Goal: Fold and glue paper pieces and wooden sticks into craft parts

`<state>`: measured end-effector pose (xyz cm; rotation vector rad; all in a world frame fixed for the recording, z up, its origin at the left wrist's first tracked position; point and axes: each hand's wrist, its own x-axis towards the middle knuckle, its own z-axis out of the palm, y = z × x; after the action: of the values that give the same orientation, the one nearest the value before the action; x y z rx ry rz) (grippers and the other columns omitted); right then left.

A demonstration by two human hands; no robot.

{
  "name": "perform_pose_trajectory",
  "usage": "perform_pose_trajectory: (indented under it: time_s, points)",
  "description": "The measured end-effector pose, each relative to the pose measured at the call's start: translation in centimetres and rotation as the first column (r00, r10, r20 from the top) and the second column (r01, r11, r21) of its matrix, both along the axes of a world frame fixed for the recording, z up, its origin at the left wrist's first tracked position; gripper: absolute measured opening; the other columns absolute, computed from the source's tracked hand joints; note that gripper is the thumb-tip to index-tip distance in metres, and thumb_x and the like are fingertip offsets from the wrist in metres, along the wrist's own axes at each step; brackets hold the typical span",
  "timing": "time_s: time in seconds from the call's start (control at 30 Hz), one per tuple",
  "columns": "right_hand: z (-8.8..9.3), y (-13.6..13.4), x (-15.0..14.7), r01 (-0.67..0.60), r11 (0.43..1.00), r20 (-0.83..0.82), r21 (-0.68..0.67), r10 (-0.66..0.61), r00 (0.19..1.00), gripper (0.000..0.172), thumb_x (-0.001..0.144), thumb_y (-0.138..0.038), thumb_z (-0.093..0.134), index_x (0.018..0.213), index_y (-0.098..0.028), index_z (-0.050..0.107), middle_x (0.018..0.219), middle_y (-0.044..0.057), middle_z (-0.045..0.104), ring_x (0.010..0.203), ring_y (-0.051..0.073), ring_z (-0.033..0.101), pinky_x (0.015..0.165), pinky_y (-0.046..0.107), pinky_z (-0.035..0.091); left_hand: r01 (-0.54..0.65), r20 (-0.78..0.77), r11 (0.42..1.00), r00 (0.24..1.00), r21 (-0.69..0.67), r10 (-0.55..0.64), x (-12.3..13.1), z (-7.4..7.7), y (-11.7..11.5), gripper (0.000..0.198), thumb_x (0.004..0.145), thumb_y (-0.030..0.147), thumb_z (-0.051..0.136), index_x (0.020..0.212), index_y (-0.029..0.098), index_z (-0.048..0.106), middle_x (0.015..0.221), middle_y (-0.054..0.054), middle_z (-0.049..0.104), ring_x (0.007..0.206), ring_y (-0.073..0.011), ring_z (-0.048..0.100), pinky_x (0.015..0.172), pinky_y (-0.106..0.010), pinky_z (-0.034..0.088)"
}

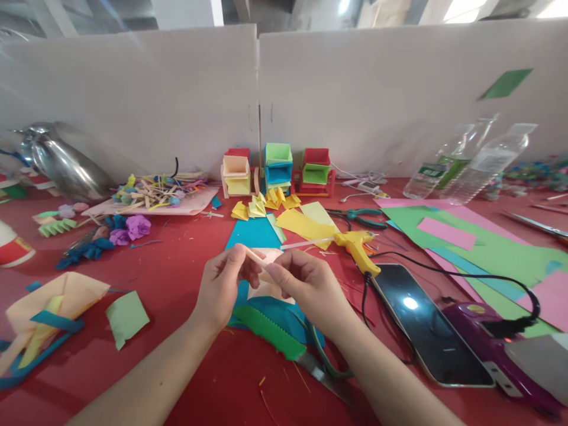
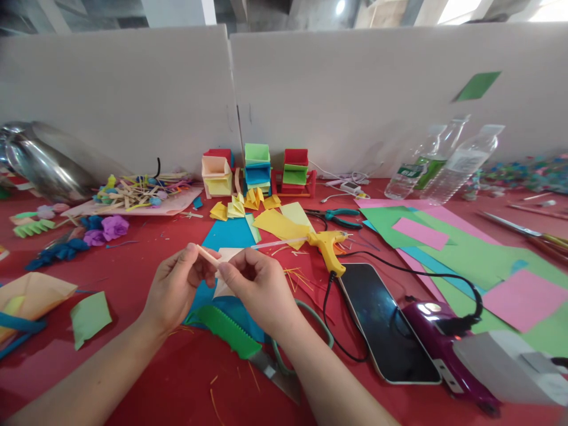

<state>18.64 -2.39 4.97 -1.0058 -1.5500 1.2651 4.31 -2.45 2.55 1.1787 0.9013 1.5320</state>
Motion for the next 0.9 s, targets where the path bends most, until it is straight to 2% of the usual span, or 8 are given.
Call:
perform_pose_trajectory:
  time_s: [0.13, 0.23, 0.37, 0.53, 0.6, 0.7, 0.8, 0.9]
  points:
    - [0.0, -0.1, -0.1, 0.018, 0.999, 0.049, 0.032, -0.020, 0.999, 0.023, 0.078, -0.035, 0.056, 0.065, -0.018, 0.050, 0.057, -0.005, 0.046, 0.050, 0.007, 0.042, 0.046, 0.021, 0.032, 0.014, 0.038, 0.998, 0.999, -0.055, -0.011, 0.0, -0.1, 0.0, 0.036, 0.086, 0.042, 0.047, 0.074, 0.014, 0.067, 0.059, -0.001, 0.058, 0.050, -0.0087, 0.052, 0.048, -0.021, 0.040]
    - [-0.1, -0.1, -0.1, 0.035, 0.998, 0.057, 0.055, -0.038, 0.998, 0.022, 0.078, -0.035, 0.056, 0.066, -0.018, 0.050, 0.058, -0.005, 0.047, 0.050, 0.007, 0.041, 0.045, 0.021, 0.032, 0.025, 0.034, 0.999, 0.999, -0.031, -0.024, 0.0, -0.2, 0.1, 0.041, 0.086, 0.046, 0.044, 0.076, 0.014, 0.067, 0.062, -0.002, 0.059, 0.053, -0.0091, 0.053, 0.050, -0.021, 0.041]
    - [-0.5, 0.1, -0.1, 0.083, 0.994, 0.054, 0.075, -0.087, 0.995, 0.020, 0.079, -0.036, 0.056, 0.069, -0.019, 0.050, 0.059, -0.005, 0.046, 0.051, 0.008, 0.042, 0.046, 0.021, 0.032, 0.098, 0.059, 0.995, 0.993, 0.014, -0.098, 0.0, -0.2, 0.1, 0.046, 0.083, 0.055, 0.043, 0.091, 0.016, 0.065, 0.073, -0.003, 0.060, 0.057, -0.0089, 0.053, 0.054, -0.022, 0.042]
    - [-1.2, 0.5, 0.0, 0.132, 0.982, 0.106, 0.133, -0.147, 0.983, 0.017, 0.077, -0.036, 0.059, 0.076, -0.019, 0.054, 0.063, -0.004, 0.049, 0.054, 0.009, 0.042, 0.047, 0.021, 0.032, 0.167, 0.179, 0.982, 0.972, -0.083, -0.150, -0.2, 0.1, 0.4, 0.049, 0.079, 0.058, 0.046, 0.095, 0.015, 0.064, 0.071, -0.001, 0.056, 0.055, -0.0081, 0.050, 0.053, -0.021, 0.041]
    - [-1.3, 0.6, 0.1, 0.135, 0.980, 0.143, 0.145, -0.155, 0.977, 0.019, 0.076, -0.037, 0.061, 0.079, -0.019, 0.055, 0.063, -0.004, 0.049, 0.054, 0.009, 0.040, 0.047, 0.021, 0.031, 0.157, 0.192, 0.980, 0.972, -0.121, -0.132, -0.4, 0.2, 0.5, 0.047, 0.080, 0.057, 0.047, 0.093, 0.014, 0.064, 0.069, -0.001, 0.056, 0.055, -0.0087, 0.050, 0.053, -0.021, 0.041]
    - [-1.2, 0.8, 0.2, 0.124, 0.982, 0.176, 0.139, -0.148, 0.973, 0.021, 0.074, -0.038, 0.063, 0.077, -0.019, 0.055, 0.063, -0.004, 0.048, 0.052, 0.008, 0.039, 0.045, 0.020, 0.030, 0.107, 0.126, 0.981, 0.988, -0.162, -0.087, -0.7, 0.3, 0.8, 0.035, 0.078, 0.046, 0.055, 0.087, 0.014, 0.064, 0.064, 0.001, 0.055, 0.053, -0.0087, 0.050, 0.052, -0.021, 0.041]
    - [-1.0, 0.8, 0.3, 0.069, 0.994, 0.166, 0.080, -0.082, 0.983, 0.024, 0.073, -0.041, 0.062, 0.079, -0.018, 0.057, 0.064, -0.003, 0.050, 0.052, 0.008, 0.040, 0.045, 0.020, 0.032, 0.055, 0.057, 0.976, 0.997, -0.210, -0.044, -0.8, 0.4, 1.0, 0.024, 0.075, 0.037, 0.059, 0.078, 0.013, 0.065, 0.058, 0.002, 0.055, 0.052, -0.0084, 0.050, 0.052, -0.021, 0.040]
    - [-1.1, 1.0, 0.4, 0.009, 0.999, 0.165, 0.047, -0.017, 0.986, 0.027, 0.081, -0.043, 0.052, 0.082, -0.017, 0.058, 0.064, -0.002, 0.051, 0.053, 0.009, 0.044, 0.048, 0.021, 0.035, -0.001, -0.001, 0.973, 1.000, -0.232, 0.001, -1.4, 0.7, 1.3, 0.021, 0.073, 0.033, 0.059, 0.076, 0.014, 0.065, 0.058, 0.001, 0.056, 0.053, -0.0089, 0.051, 0.053, -0.021, 0.042]
